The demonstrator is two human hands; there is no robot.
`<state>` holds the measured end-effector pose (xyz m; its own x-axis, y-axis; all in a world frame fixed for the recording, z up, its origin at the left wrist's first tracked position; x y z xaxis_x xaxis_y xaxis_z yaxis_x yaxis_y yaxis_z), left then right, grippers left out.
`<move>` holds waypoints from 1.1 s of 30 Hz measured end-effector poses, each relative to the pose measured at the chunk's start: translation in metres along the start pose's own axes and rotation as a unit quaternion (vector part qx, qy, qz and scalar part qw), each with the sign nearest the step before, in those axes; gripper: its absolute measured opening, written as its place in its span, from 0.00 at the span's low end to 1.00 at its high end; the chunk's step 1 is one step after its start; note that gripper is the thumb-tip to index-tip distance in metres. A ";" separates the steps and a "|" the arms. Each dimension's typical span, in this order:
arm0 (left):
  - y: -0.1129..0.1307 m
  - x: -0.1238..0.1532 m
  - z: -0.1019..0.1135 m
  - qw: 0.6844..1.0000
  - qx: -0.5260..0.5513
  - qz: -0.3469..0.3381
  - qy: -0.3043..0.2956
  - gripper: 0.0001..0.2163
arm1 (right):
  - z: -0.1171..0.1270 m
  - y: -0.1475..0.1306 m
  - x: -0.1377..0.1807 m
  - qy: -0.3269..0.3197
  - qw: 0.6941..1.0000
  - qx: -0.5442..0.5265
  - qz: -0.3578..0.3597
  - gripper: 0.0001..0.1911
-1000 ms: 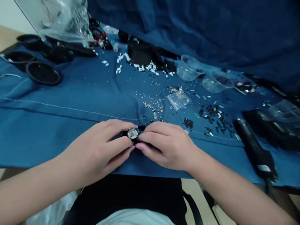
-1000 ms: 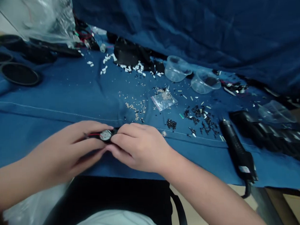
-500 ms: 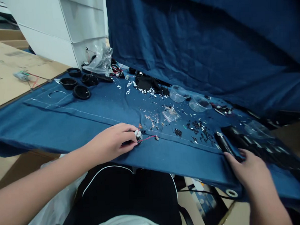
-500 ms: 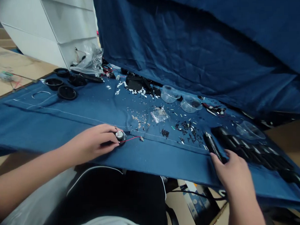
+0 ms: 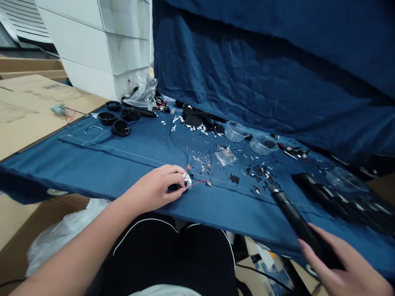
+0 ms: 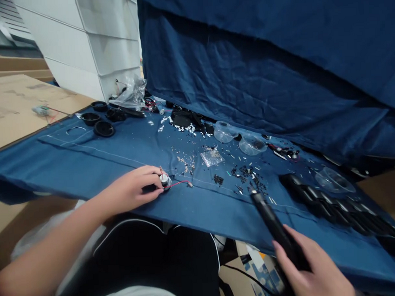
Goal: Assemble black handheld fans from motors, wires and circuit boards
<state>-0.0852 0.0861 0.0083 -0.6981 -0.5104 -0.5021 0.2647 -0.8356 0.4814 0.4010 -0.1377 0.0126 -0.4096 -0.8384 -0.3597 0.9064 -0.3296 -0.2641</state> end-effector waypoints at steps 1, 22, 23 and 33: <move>-0.001 0.000 0.000 1.000 0.003 0.001 -0.001 0.07 | 0.000 -0.017 0.008 0.002 0.997 -0.010 0.083 0.31; -0.026 0.004 -0.004 1.000 0.000 0.024 0.005 0.14 | -0.072 -0.129 0.076 -0.207 0.766 -0.559 -0.240 0.51; -0.026 0.004 -0.005 1.000 -0.002 0.026 0.006 0.15 | -0.075 -0.128 0.071 -0.217 0.732 -0.581 -0.281 0.54; -0.013 0.003 -0.004 0.999 -0.044 0.012 0.006 0.09 | -0.085 -0.116 0.069 -0.096 0.672 -0.631 -0.375 0.41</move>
<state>-0.0880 0.0943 -0.0025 -0.6838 -0.5315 -0.4999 0.3390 -0.8381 0.4275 0.2583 -0.1208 -0.0575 -0.5727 -0.7218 0.3886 -0.4068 -0.1612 -0.8992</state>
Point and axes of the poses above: each hand's wrist, its own x-axis away from the middle knuckle, its own z-axis out of the back of the hand, y = z × x, the point moved 2 cm from there along -x, towards the middle knuckle, and after that the axes turned 8 degrees about -z, right-handed, at the moved point
